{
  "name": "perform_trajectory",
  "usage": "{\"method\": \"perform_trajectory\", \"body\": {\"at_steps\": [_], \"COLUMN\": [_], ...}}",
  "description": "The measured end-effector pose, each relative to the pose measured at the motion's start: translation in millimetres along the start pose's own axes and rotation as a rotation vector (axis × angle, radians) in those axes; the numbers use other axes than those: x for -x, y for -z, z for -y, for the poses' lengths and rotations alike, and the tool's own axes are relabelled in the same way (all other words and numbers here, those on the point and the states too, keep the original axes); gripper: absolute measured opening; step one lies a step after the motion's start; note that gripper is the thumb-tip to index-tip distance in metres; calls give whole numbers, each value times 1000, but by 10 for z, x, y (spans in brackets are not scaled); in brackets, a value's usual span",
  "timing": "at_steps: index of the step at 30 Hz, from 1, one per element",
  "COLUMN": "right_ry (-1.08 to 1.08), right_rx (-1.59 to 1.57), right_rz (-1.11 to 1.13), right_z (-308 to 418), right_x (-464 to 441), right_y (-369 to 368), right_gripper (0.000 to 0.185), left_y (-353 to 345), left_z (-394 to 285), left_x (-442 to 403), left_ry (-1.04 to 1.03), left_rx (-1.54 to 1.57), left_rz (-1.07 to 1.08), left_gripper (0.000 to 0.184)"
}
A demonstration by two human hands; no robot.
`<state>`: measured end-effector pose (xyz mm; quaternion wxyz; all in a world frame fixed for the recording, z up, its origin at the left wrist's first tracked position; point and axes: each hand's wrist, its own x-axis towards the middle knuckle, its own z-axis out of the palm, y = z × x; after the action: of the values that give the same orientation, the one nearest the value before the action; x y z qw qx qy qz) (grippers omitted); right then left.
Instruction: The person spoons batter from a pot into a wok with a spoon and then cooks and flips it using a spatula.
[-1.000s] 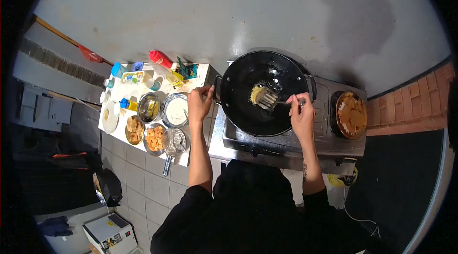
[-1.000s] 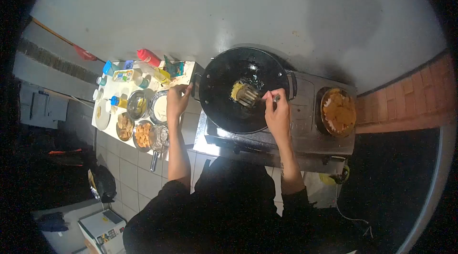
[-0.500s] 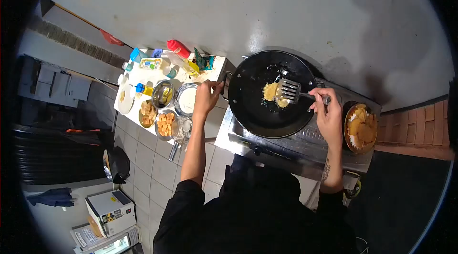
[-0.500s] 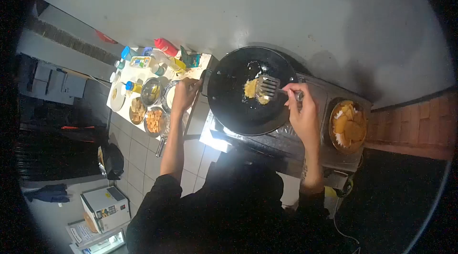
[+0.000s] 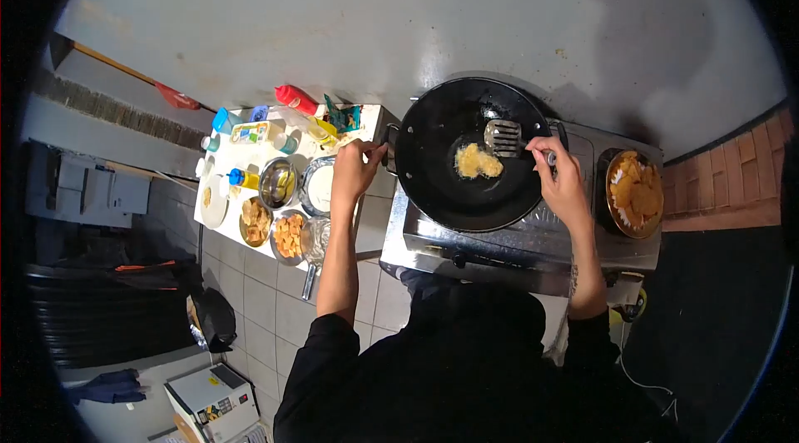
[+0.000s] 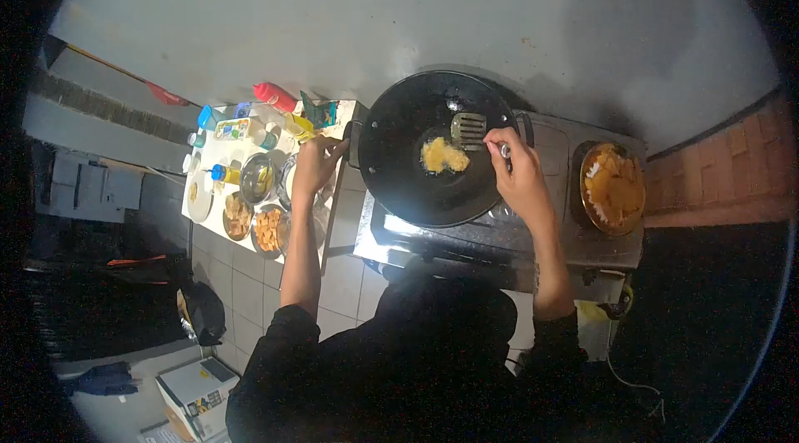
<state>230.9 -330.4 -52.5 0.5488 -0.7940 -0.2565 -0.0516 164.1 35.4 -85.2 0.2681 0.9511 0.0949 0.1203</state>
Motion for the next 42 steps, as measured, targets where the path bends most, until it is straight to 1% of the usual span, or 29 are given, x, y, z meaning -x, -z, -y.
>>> {"method": "perform_trajectory", "body": {"at_steps": [2,3,4,6,7,14,17,20,22,24,26,28,34,36,40,42], "right_ry": [-104,-82,-85,-198,-194,-177,-139,-123,-103,-67,-77,-26,-89,-125,-158,-139], "right_rx": [-36,-81,-77,-153,-192,-204,-224,-259,-238,-222,-243,-253,-152,-97,-202,-175], "right_rz": [29,-27,-29,-57,-63,-56,-75,-56,-25,-41,-82,-210,-208,-146,-126,-135], "right_z": [-10,-15,-13,-12,12,308,394,413,438,480,459,469,505,528,401,397], "right_x": [66,103,146,220,249,381,414,464,475,484,492,474,491,530,603,584], "right_y": [-29,-75,-95,-86,-85,-72,-96,-182,-215,-248,-241,-197,-61,-110,-273,-290], "right_gripper": [7,7,7,8,9,7,5,5,7,8,7,6,6,5,6,7], "left_y": [0,12,34,23,21,-39,-52,-47,-64,-67,-36,-13,-26,-27,-50,-36], "left_z": [-15,-23,-34,3,3,109,93,56,76,101,85,60,79,75,105,103], "left_x": [0,-3,-3,-1,-7,-25,-23,-15,-23,-27,-26,-15,-22,-15,-10,-9], "left_ry": [-19,-21,-25,-26,-21,-29,-56,-14,-9,-32,-53,-62,-38,-43,-58,-55], "left_rx": [13,18,20,20,17,23,21,17,10,8,6,8,5,16,19,19], "left_rz": [-11,3,17,14,9,32,-15,17,-9,-18,-24,0,23,12,-26,-14], "left_gripper": [29,28,28,28,27,26,26,27,28,28,28,27,28,28,28,28]}}
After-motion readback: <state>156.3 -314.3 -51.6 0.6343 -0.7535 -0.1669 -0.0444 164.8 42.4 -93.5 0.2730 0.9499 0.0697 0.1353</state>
